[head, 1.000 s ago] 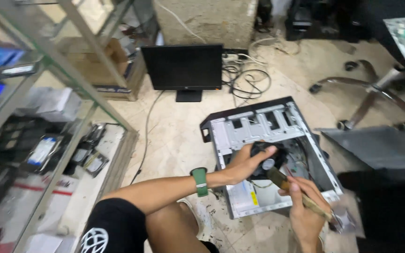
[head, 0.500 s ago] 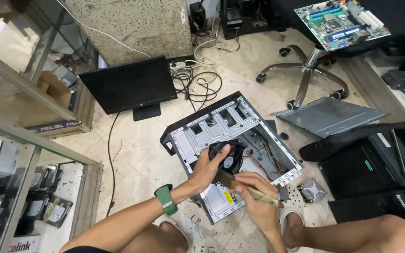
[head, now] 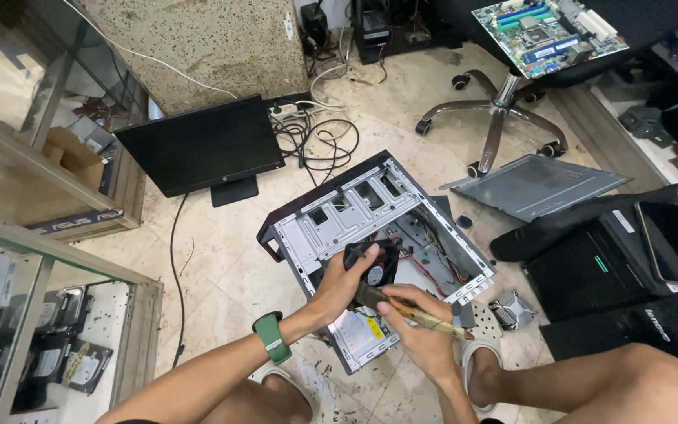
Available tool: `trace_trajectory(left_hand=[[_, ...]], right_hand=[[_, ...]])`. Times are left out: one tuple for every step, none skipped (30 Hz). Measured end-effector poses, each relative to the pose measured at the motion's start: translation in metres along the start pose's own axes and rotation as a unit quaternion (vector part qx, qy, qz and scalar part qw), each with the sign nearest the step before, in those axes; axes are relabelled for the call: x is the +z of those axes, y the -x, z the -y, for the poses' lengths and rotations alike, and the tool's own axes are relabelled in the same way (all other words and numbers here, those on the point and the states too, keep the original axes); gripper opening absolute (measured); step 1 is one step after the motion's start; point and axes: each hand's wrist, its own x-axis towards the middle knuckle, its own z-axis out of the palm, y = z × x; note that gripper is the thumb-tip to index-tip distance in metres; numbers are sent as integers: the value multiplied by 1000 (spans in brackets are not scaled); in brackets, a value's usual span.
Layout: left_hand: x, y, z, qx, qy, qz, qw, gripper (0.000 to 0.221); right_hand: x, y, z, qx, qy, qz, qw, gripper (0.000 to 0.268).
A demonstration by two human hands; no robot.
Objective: Cleaning a computer cooling fan using a small brush to remove dust.
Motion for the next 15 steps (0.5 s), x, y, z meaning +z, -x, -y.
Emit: trace_trajectory(left_hand=[[0,-1,-2,1,0,1,1000,47],[-1,0,-4,3,6,1,1000,46],[-2,0,-6,5,12,0,1000,45],[-2,-1,-4,5,11,1,1000,45],[-3,-3,-3,17,7,-3,1000,44],[-3,-3,-1,29,4,-7,1000,44],[-2,-2,-2,29,4,-6,1000,44],[-1,-2,-4,8,5,-13,1000,47],[0,-1,-5,-13,6,-19,1000,54],[-1,-1,-4,-13,6,-18,1000,54],[-1,-1,-2,-4,8,-18,1000,49],[-2,-2,0,4,9,-18,1000,45],[-2,-2,-1,5,9,-18,1000,45],[-3,-2,-1,15,16,-13,1000,42],[-4,-1,-1,26,24,-9,999,40]], right_hand=[[-2,-1,3,-1,1,-1,1000,25],[-3,-2,6,9,-3,27,1000,23],[-4,-2,8,19,-6,56,998,21],[-2,-2,5,19,-7,54,998,21],[0,-1,2,10,0,30,999,27],[1,0,-1,2,7,7,1000,33],[2,1,0,2,7,7,1000,33],[2,0,1,-1,2,7,1000,33],[3,0,2,-4,-4,8,1000,33],[3,-1,4,-4,-3,8,1000,33],[3,-1,7,-23,0,17,1000,30],[3,-2,9,-42,3,26,999,28],[3,-2,8,-42,3,25,999,28],[4,-2,6,-51,1,19,998,29],[4,-1,5,-61,-1,13,998,30]])
